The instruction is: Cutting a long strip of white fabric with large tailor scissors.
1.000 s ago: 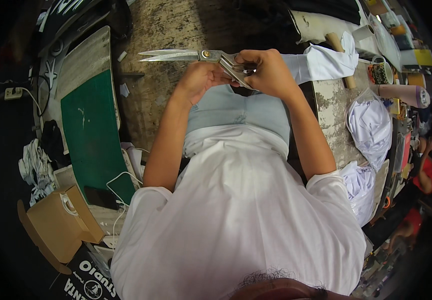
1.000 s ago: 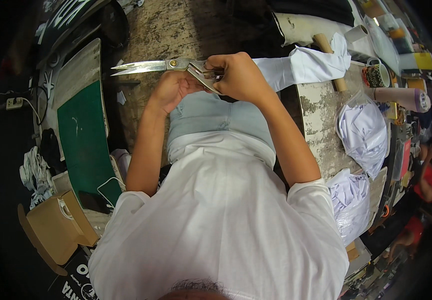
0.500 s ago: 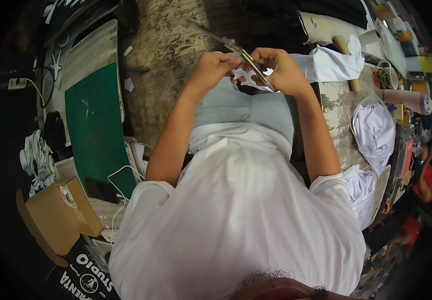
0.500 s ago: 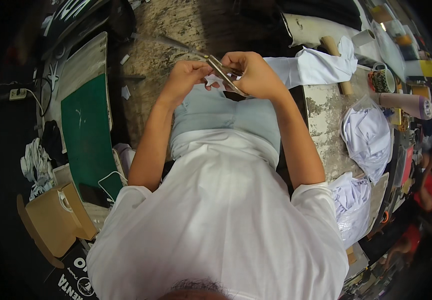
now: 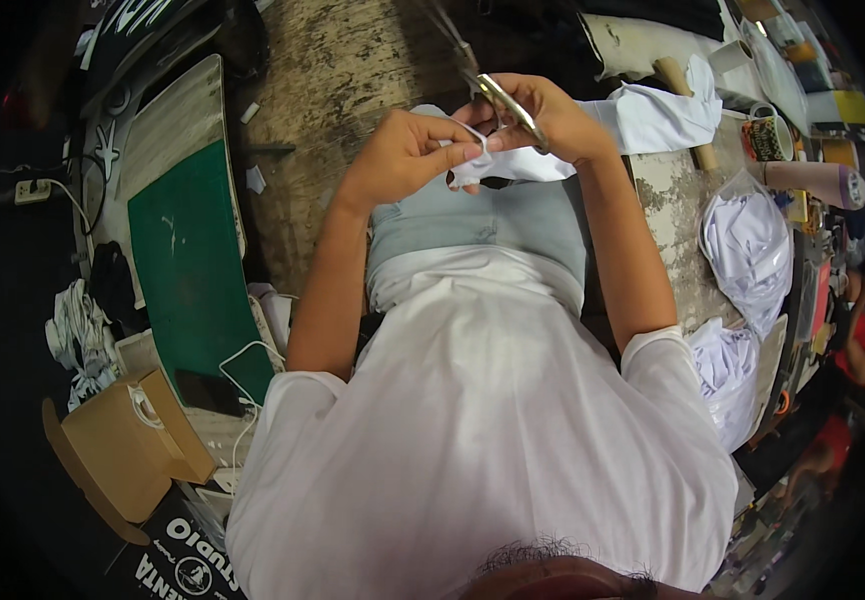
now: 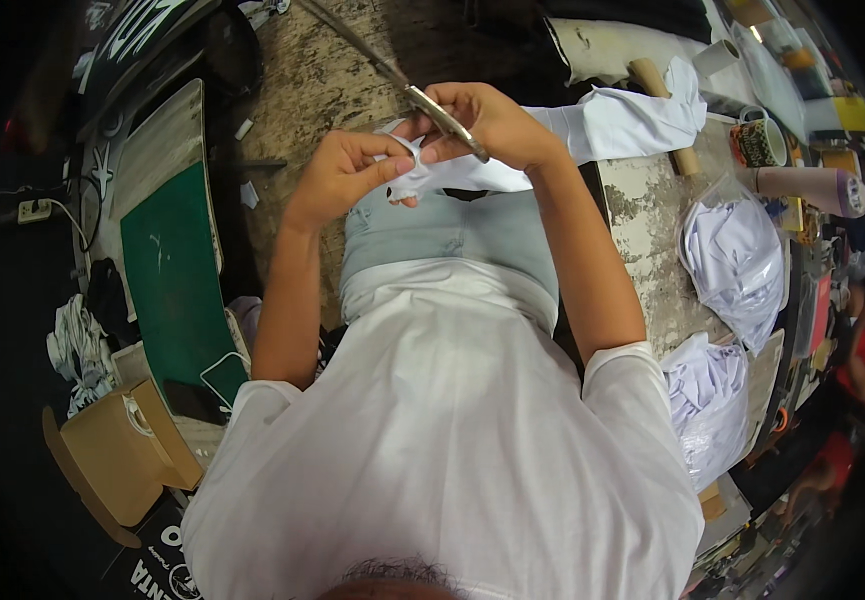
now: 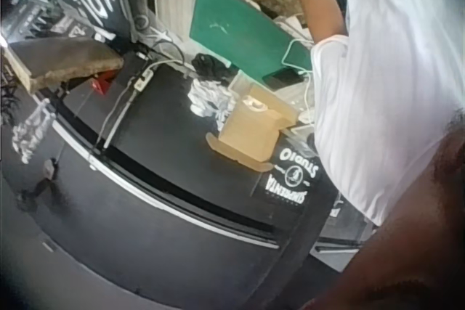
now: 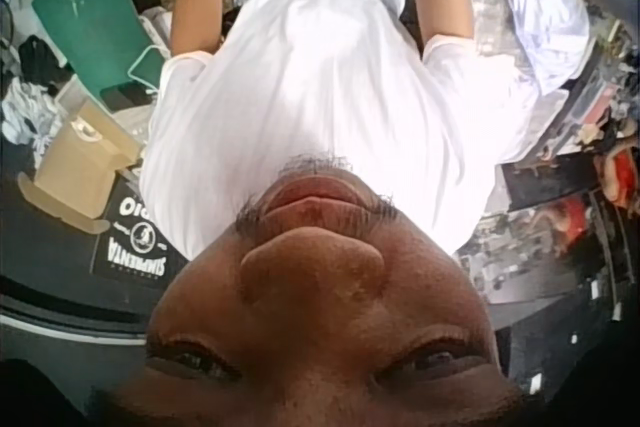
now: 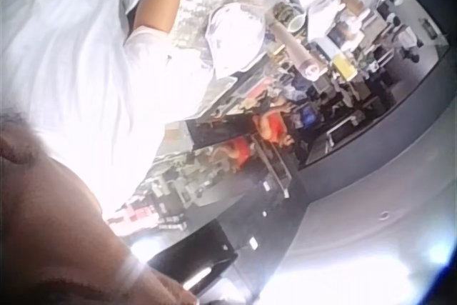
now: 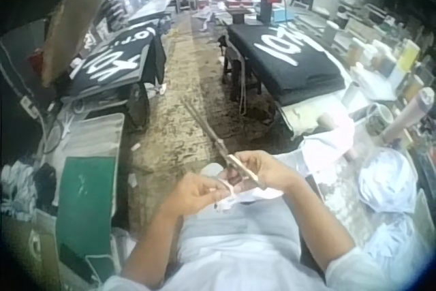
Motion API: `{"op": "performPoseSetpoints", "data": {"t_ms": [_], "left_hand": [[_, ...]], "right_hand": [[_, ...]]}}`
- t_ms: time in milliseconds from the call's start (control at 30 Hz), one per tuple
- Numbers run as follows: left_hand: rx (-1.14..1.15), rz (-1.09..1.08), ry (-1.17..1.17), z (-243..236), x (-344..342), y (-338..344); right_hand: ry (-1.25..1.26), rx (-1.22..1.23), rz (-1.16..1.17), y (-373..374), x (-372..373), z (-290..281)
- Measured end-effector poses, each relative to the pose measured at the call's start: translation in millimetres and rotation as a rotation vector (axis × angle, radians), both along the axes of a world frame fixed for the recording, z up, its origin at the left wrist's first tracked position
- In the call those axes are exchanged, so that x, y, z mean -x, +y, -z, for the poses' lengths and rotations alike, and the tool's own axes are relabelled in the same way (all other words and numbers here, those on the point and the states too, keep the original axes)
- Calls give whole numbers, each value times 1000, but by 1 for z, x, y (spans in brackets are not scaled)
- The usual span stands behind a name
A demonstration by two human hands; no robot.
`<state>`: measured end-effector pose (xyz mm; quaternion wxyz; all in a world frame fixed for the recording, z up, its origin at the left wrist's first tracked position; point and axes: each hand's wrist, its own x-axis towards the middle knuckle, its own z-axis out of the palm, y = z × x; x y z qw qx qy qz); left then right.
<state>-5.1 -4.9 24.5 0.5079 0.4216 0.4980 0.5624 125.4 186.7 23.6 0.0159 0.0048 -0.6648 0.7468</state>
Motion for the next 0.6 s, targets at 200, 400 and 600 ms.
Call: {"op": "performPoseSetpoints", "data": {"t_ms": [200, 400, 600], "left_hand": [[63, 134, -39, -1, 9, -7], [58, -65, 142, -3, 6, 3], [-2, -367, 272, -31, 29, 17]], "right_hand": [[-140, 36, -12, -6, 12, -2], [-23, 0, 221, -8, 21, -3], [91, -150, 368, 12, 41, -48]]}}
